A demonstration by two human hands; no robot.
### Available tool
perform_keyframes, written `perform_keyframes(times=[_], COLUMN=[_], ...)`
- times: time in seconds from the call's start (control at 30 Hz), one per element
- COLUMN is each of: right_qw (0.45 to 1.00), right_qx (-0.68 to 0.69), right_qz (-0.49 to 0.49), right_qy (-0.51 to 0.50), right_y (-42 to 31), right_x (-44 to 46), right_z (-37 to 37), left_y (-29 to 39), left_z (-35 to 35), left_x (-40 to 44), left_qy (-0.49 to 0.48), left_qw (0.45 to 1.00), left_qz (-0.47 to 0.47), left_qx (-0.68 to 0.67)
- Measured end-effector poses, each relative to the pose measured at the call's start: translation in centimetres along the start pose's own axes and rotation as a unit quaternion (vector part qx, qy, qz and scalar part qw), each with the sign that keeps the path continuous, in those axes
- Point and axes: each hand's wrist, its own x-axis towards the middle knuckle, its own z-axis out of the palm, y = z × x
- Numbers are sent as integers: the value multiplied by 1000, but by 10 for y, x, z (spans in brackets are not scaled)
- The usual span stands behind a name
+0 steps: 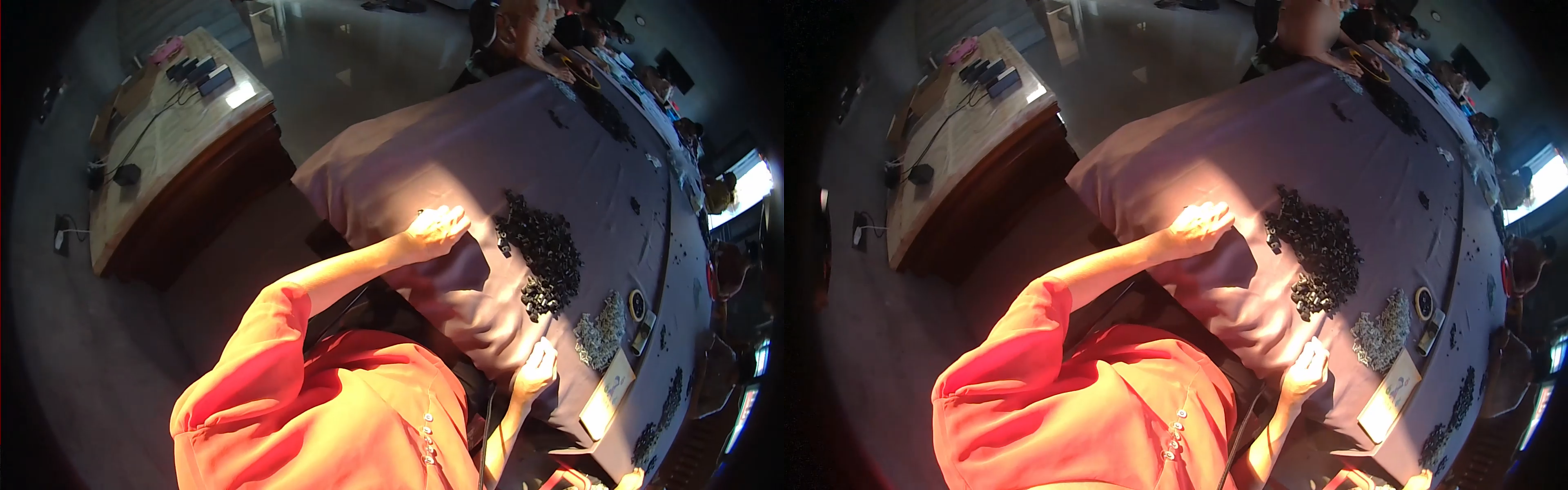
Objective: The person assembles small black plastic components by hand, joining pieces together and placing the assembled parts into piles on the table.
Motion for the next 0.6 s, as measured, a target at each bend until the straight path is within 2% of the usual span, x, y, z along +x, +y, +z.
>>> perform_keyframes(times=[0.07,0.1,0.2,0.3,0.4,0.6], right_qw=[1000,1000,1000,1000,1000,1000], right_qx=[-8,-4,-15,-11,-12,-12], right_qz=[9,9,-5,19,-6,0], right_qy=[-5,-10,-7,-19,-3,-6], right_y=[-3,0,5,1,0,-1], right_x=[0,0,-2,-2,-1,-1], right_z=[-1,-1,1,-1,1,1], left_y=[0,1,-2,-4,-3,-10], left_z=[2,-3,-1,0,0,3], left_x=[-2,0,-1,-4,-2,1], left_qy=[6,44,59,68,72,82], left_qw=[1000,999,997,996,997,987], left_qz=[-7,2,5,10,0,-66], left_qx=[4,17,-42,-48,-38,-121])
